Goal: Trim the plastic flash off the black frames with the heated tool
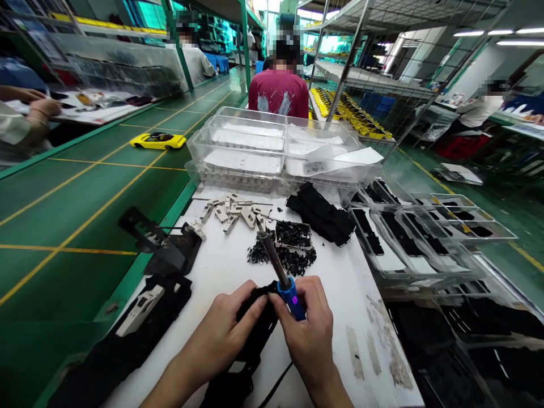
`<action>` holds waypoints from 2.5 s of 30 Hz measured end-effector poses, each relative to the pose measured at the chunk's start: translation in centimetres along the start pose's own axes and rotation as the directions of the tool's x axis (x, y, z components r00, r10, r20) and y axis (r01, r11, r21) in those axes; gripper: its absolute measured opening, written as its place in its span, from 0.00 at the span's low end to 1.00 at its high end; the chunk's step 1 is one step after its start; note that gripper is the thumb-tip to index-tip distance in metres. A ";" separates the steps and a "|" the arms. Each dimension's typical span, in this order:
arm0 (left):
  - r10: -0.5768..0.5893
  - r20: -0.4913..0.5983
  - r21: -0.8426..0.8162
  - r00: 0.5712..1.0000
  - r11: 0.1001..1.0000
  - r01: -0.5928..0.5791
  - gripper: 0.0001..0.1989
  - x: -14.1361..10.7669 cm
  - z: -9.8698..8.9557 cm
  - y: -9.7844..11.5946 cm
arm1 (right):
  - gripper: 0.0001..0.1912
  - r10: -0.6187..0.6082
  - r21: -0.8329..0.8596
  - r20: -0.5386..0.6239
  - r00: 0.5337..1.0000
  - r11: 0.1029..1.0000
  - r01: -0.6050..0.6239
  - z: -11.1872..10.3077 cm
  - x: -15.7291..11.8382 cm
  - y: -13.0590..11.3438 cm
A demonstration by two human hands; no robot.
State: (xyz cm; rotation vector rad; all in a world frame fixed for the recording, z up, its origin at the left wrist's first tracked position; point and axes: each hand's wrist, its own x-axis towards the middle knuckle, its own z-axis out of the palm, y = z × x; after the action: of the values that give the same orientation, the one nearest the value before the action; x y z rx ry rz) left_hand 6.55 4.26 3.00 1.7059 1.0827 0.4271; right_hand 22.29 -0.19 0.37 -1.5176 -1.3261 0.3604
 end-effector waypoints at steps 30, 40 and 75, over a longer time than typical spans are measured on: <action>0.012 -0.049 0.289 0.999 0.957 0.002 0.34 -1.7 1.8 0.4 | 0.20 0.515 0.492 0.377 0.770 0.593 -0.638 0.2 1.2 -1.1; 0.076 -0.166 0.066 0.983 0.996 -0.066 0.19 -1.9 -0.9 -0.2 | 0.21 0.321 0.458 0.534 0.782 0.668 -0.586 -4.0 1.9 0.6; -0.160 0.140 -0.493 0.977 0.845 0.209 0.18 -2.0 -5.0 0.4 | 0.23 0.160 -0.352 0.775 0.611 0.913 0.207 -11.2 6.3 3.2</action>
State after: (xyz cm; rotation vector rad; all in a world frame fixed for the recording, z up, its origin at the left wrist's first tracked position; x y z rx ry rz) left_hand 2.06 5.42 5.88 1.1321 0.9508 0.4555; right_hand 34.72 0.19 4.79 -1.7562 -2.2481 0.8619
